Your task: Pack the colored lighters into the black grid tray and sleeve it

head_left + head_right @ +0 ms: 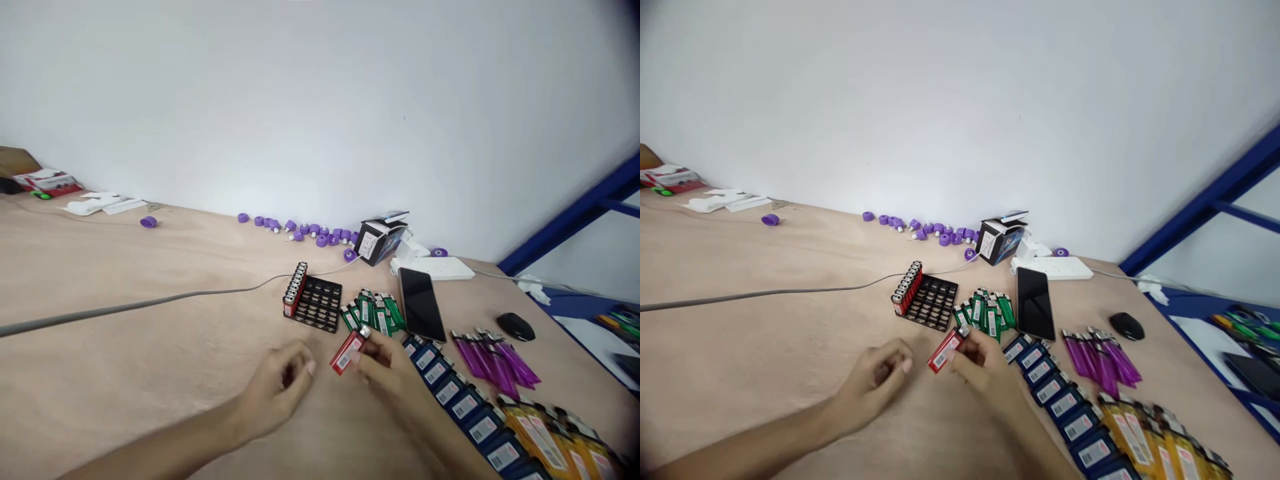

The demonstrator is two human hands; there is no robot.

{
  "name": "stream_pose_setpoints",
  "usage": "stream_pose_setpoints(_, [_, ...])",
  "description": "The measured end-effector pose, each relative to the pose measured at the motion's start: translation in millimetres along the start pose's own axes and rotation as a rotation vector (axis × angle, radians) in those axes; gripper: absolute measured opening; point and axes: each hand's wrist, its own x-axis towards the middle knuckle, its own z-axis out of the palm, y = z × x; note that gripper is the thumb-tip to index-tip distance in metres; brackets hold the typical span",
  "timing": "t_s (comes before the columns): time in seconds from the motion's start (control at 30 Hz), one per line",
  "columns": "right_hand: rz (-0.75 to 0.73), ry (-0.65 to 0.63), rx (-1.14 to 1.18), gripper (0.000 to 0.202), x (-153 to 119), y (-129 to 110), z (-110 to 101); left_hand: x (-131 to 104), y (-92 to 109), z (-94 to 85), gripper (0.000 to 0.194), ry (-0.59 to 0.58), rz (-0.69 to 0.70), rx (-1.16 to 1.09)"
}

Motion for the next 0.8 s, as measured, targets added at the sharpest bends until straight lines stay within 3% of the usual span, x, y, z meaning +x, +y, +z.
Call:
stream_pose_setpoints(0.1, [-0.094,0.107,-0.066,0.035,30,-19,-13,17,-9,-19.3,0.020,0.391,0.138,0.170])
stream_pose_setpoints(0.17, [-0.191,0.191,-0.149,0.034,55,-33,-18,29,-16,-29.2,0.015,0.491,0.151,0.244])
stream_pose_setpoints(0.27, [-0.305,0.296,-0.358,0.023,99,-43,-17,42,-27,-36.9,0.034,0.448,0.108,0.347])
stream_pose_setpoints(0.33, [-0.308,0.285,-0.407,0.014,126,-42,-11,48,-34,-38.5,0.047,0.385,0.085,0.359])
stream_pose_setpoints(0.47, [-0.318,0.233,-0.517,0.008,163,-30,3,53,-39,-40.0,0.051,0.273,0.112,0.348])
stream_pose_setpoints(0.8, [-0.370,0.114,-0.640,0.007,179,-25,18,53,-41,-40.8,0.053,0.218,0.164,0.355])
